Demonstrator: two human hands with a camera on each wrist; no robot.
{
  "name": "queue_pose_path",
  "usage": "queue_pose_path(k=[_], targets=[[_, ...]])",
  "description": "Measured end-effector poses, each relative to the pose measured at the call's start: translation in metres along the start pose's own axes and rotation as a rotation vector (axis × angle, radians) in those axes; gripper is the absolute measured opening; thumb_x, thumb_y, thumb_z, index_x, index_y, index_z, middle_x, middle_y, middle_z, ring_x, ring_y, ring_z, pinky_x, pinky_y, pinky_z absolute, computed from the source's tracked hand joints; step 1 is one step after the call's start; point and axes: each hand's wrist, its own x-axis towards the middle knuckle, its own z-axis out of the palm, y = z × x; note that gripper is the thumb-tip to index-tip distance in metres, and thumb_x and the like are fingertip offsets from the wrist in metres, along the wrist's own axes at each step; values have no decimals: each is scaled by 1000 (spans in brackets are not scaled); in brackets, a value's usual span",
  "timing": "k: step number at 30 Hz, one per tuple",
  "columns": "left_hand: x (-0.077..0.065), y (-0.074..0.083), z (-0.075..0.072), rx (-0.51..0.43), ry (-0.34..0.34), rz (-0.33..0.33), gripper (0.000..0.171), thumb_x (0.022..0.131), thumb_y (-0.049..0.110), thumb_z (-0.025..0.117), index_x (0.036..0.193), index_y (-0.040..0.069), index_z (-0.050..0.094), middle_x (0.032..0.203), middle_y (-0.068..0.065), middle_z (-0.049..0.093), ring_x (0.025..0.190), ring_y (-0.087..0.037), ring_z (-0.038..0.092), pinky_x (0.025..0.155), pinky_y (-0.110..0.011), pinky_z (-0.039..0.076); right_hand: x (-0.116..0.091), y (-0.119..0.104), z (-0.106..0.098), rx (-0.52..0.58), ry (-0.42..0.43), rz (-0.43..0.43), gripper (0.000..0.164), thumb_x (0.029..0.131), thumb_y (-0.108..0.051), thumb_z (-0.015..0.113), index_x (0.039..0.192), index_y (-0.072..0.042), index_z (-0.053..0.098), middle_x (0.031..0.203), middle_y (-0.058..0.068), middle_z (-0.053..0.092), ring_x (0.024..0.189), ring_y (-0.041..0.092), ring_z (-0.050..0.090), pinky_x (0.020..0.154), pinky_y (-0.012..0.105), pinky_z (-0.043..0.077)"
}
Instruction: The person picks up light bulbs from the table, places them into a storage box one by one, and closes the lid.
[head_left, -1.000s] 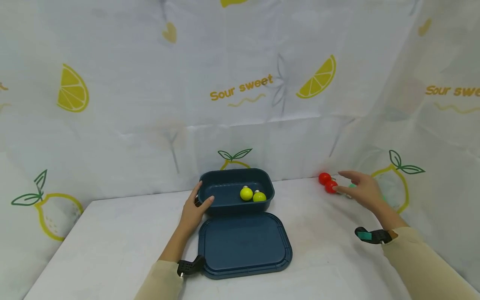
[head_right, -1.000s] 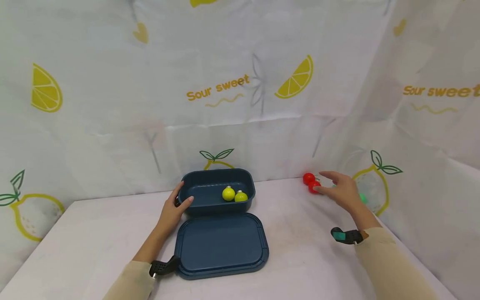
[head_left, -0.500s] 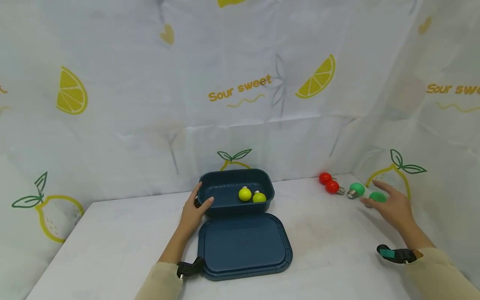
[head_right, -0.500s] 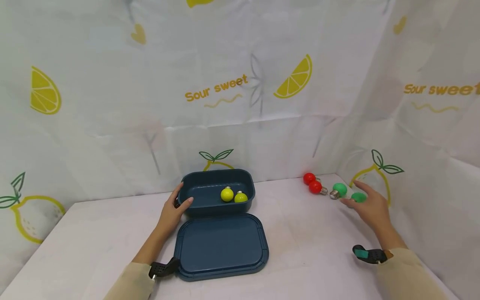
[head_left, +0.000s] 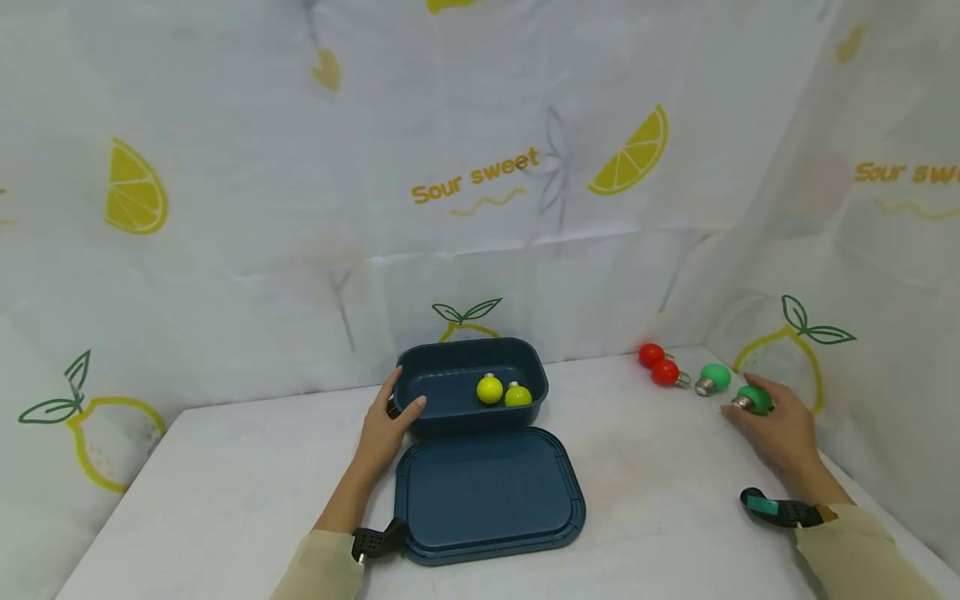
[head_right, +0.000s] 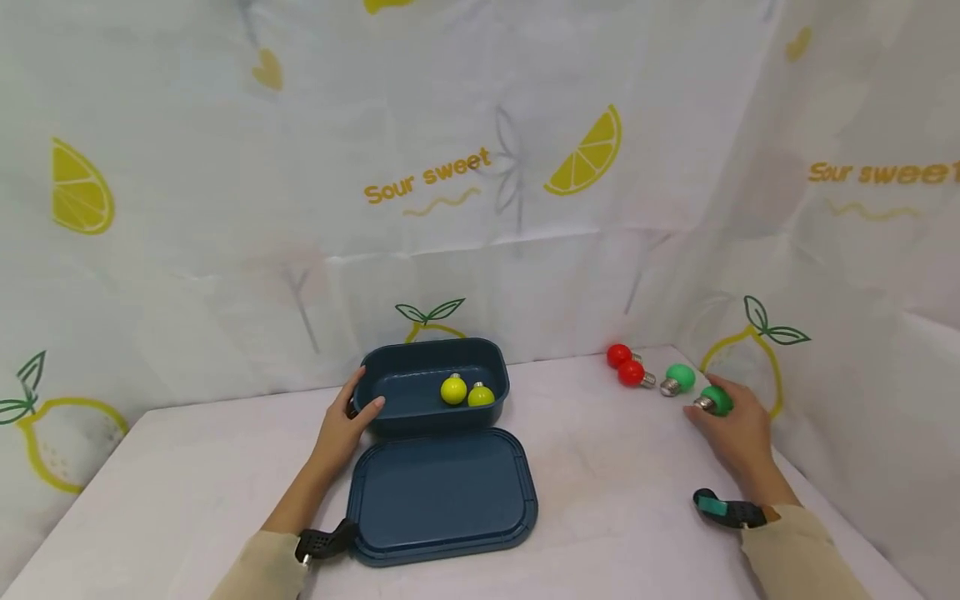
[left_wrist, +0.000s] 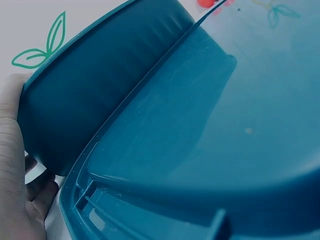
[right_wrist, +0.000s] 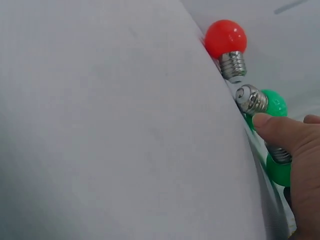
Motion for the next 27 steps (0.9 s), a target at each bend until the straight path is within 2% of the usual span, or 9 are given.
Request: queue_pose_path(k=[4, 7, 12, 16, 22, 27], targets=[[-2, 0, 0, -6, 6, -5, 77, 97, 45, 65, 161, 26, 26, 166, -14, 30, 147, -36, 42, 117, -52, 40, -2, -3, 6, 3, 28, 48, 72, 95, -27, 71, 153, 0, 40, 152, 37, 36, 140, 57, 33, 109, 72, 32], [-2, 1, 0, -7, 8, -6, 77, 97, 44, 65, 161, 26, 27, 166, -14, 30, 147, -36, 42, 117, -52, 40, -4, -5, 6, -14, 30, 45, 72, 94, -29, 71, 151, 3, 40, 154, 37, 34, 140, 58, 31, 109, 72, 31], [-1, 0, -1, -1, 4, 4, 77, 97, 48, 65, 161, 28, 27, 167, -12, 29, 149, -35, 39, 118, -53, 38, -11, -9, 9, -7, -13, 75, 74, 95, -38, 69, 150, 3, 42, 153, 37, 36, 138, 56, 35, 105, 73, 35], [1, 0, -1, 3, 2, 5, 78, 97, 48, 65, 161, 28, 26, 167, -11, 28, 150, -35, 37, 119, -54, 37, -16, -14, 8, 7, -47, 112, 81, 94, -43, 70, 153, 2, 38, 152, 38, 37, 137, 57, 37, 104, 72, 36], [-1, 2, -1, 22, 12, -9, 79, 96, 49, 64, 161, 29, 26, 166, -13, 30, 150, -36, 38, 119, -56, 37, -17, -22, 10, -19, -100, 104, 87, 91, -50, 71, 153, 2, 38, 152, 39, 36, 138, 59, 35, 105, 73, 35], [-2, 5, -1, 27, 9, -21, 80, 95, 51, 65, 161, 30, 25, 165, -16, 32, 148, -38, 39, 118, -57, 37, -20, -28, 12, -12, -96, 91, 85, 90, -49, 74, 151, 1, 43, 151, 38, 40, 136, 59, 38, 103, 73, 36]])
